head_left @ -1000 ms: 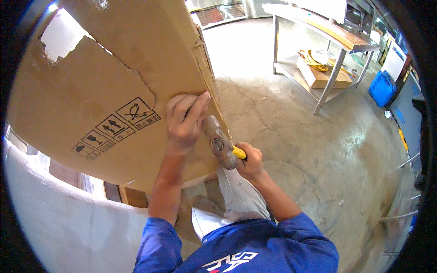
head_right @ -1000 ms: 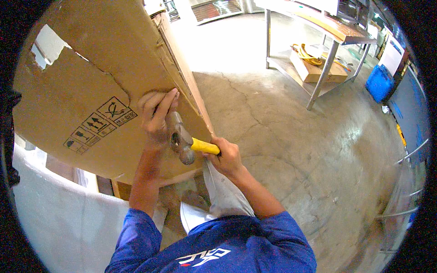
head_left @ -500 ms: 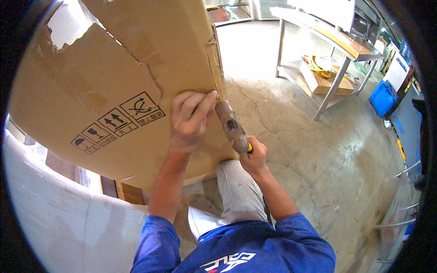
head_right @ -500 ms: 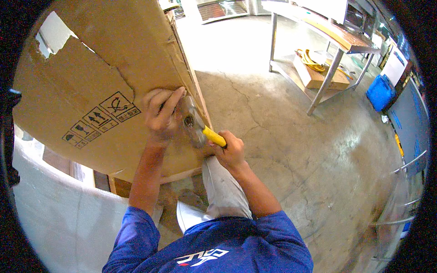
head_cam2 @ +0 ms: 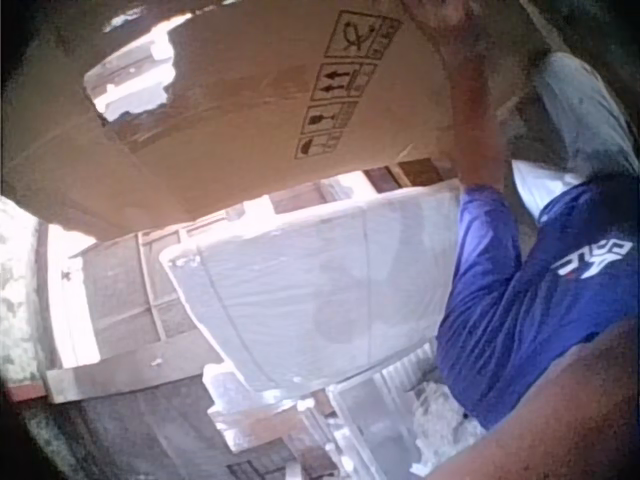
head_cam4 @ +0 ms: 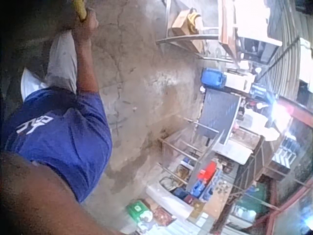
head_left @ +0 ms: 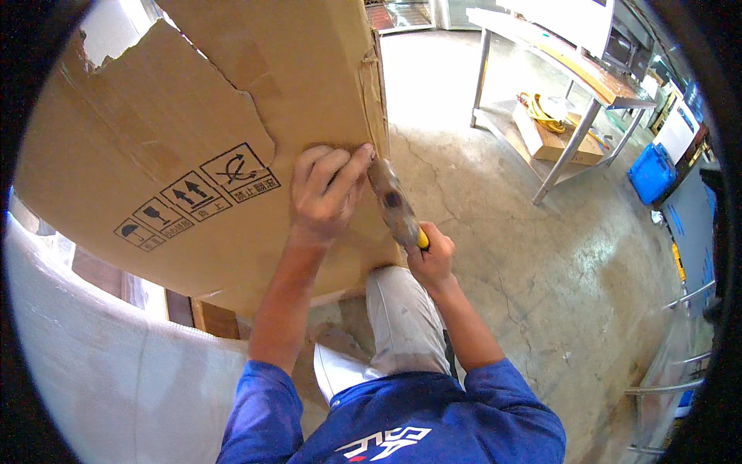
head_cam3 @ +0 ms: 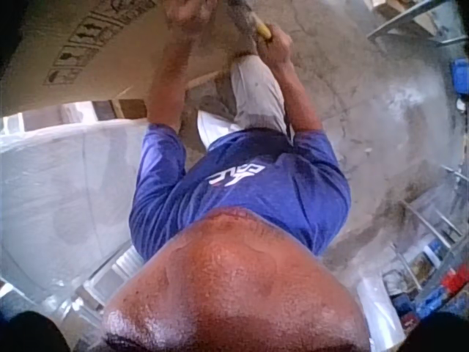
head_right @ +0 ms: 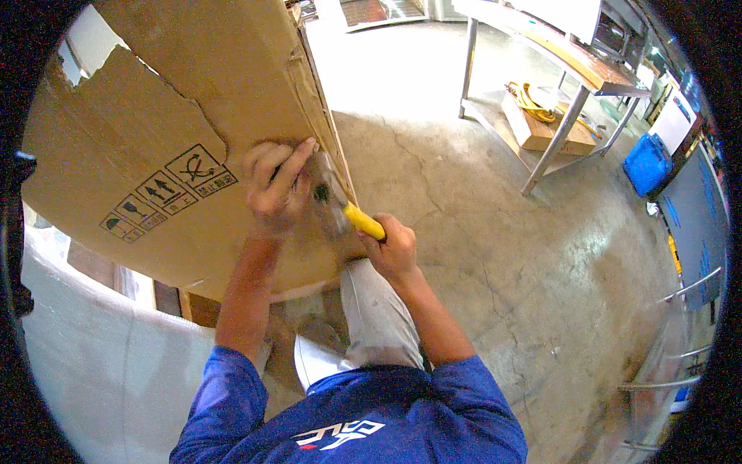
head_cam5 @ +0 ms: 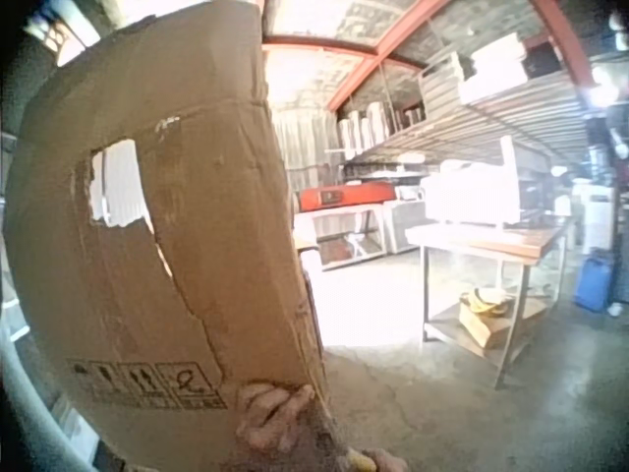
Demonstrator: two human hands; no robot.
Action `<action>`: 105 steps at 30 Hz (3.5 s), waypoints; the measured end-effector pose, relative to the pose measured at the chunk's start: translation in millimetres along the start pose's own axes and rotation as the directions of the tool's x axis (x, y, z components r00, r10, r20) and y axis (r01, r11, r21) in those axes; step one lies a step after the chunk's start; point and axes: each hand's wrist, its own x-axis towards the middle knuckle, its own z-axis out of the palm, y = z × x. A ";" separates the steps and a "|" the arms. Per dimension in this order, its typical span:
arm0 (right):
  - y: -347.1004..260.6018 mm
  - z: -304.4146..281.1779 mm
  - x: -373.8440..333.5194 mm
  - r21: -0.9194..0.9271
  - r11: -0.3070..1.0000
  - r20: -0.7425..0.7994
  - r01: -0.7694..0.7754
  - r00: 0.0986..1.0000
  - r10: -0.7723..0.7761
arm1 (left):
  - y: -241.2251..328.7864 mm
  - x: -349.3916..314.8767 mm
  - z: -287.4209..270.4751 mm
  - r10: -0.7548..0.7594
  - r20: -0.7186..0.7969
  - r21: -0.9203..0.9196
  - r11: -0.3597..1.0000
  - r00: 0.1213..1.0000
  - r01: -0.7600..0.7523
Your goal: The person uses a hammer and a utility knife to open a large cardboard box. They repeatedly strike the box with the hammer to break the tape and then use the utility knife to cut through the remaining tape and cardboard.
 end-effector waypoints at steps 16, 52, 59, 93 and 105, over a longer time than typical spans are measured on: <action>10.3 0.5 -0.8 0.064 0.990 -0.086 0.123 0.989 -0.117 | 0.8 -5.5 5.5 -0.032 -0.061 0.151 0.988 0.998 0.041; 11.0 5.0 2.4 0.074 0.994 0.043 0.083 0.995 -0.086 | -0.4 -5.9 6.0 -0.026 -0.053 0.191 0.981 0.998 0.035; 11.5 3.0 5.3 0.098 0.994 0.024 0.050 0.998 -0.052 | 2.4 -2.9 0.4 -0.078 -0.021 0.157 0.984 0.997 0.080; 14.6 -9.6 10.2 -0.068 0.991 0.094 0.113 0.990 -0.107 | -5.9 10.8 -10.2 -0.137 0.014 0.204 0.970 0.990 0.131; 5.0 -14.1 18.3 -0.051 0.999 0.111 -0.010 0.994 0.015 | -3.3 15.8 -17.2 -0.169 0.072 0.180 0.971 0.983 0.154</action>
